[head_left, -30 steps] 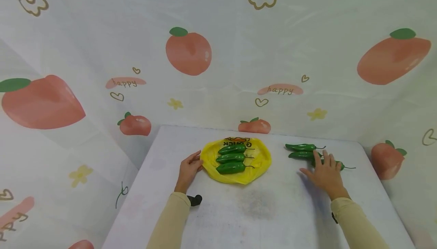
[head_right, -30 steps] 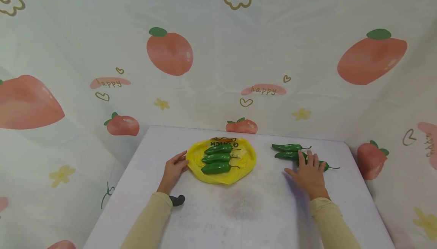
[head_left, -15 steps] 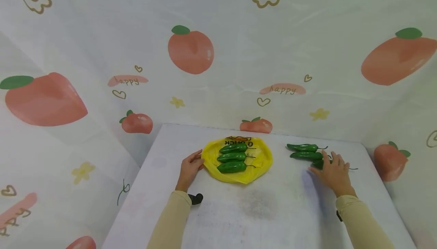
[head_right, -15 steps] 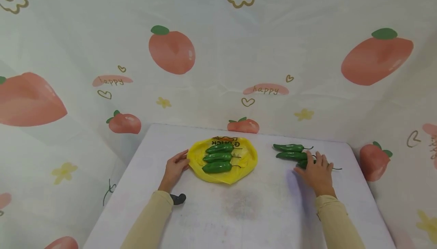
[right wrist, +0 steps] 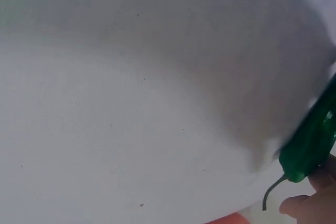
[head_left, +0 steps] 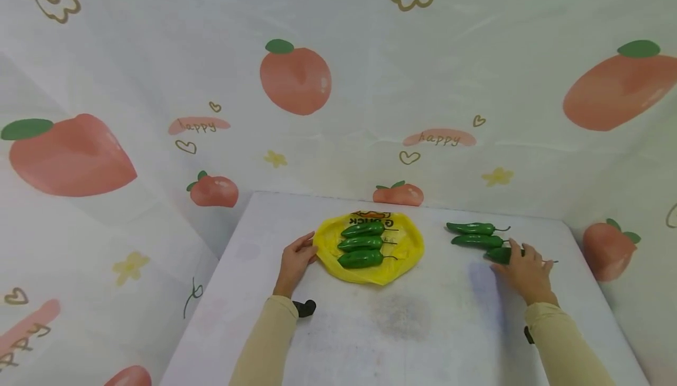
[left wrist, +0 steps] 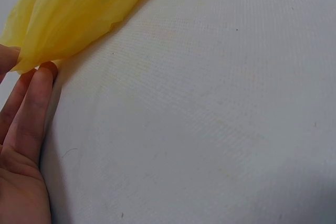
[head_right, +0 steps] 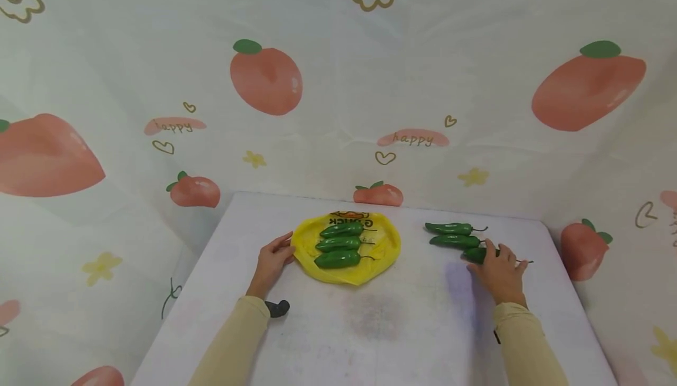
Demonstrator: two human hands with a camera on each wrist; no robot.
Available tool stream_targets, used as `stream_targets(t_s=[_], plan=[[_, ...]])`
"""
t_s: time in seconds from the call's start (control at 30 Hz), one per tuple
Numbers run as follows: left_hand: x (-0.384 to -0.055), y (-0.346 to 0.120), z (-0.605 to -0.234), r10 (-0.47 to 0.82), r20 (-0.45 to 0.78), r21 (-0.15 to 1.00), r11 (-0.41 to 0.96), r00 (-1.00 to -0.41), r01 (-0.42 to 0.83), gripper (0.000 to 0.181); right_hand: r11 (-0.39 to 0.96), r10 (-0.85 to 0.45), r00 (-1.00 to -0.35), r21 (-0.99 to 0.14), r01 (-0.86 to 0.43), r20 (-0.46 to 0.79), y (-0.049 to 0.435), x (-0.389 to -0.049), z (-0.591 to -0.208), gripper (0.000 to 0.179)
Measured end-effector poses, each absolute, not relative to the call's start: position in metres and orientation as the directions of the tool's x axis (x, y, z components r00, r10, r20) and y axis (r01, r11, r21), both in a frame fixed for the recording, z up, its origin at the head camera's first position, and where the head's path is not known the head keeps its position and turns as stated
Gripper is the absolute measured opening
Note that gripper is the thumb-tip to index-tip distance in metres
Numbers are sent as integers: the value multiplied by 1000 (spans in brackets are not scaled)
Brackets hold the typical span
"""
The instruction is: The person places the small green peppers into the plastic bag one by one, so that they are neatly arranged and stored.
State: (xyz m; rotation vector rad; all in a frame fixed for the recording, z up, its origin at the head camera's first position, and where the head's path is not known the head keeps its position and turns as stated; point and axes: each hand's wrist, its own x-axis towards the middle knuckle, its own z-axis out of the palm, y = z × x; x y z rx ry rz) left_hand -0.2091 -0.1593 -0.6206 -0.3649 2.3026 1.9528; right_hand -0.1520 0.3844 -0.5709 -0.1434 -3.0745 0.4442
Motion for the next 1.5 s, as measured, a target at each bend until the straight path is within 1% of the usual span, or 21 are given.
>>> stream_targets(t_s=[0.2, 0.43, 0.53, 0.63, 0.8, 0.93, 1.13, 1.3, 1.5], plan=[[-209, -157, -622, -108, -203, 967, 136, -973, -217, 45, 967, 91, -995, -244, 80, 35, 391, -149, -576, 75], [-209, -157, -623, -108, -210, 965, 134, -972, -224, 45, 983, 68, -997, -174, 59, 45, 396, -145, -584, 55], [-208, -157, -621, -110, -209, 964, 144, -972, -224, 45, 982, 63, -997, -180, 55, 41, 395, -143, -583, 48], [-208, -156, -620, -110, -209, 964, 141, -972, -224, 45, 982, 59, -997, -185, 49, 48, 393, -142, -581, 45], [-208, -157, -620, -108, -211, 964, 143, -972, -225, 45, 976, 77, -997, -207, 71, 20, 389, -138, -575, 44], [-208, -158, -621, -105, -203, 965, 149, -973, -217, 44, 969, 86, -996, -231, 83, 5, 385, -136, -573, 47], [-207, -160, -621, -99, -193, 968, 141, -976, -205, 45, 968, 63, -996, -246, 45, 64, 385, -137, -573, 53], [-207, -160, -620, -99, -185, 970, 141, -978, -198, 45, 971, 52, -991, -238, 23, 119, 386, -138, -577, 52], [-205, -160, -619, -106, -194, 969, 138, -975, -207, 44, 967, 31, -977, -255, -24, 210, 378, -138, -572, 51]])
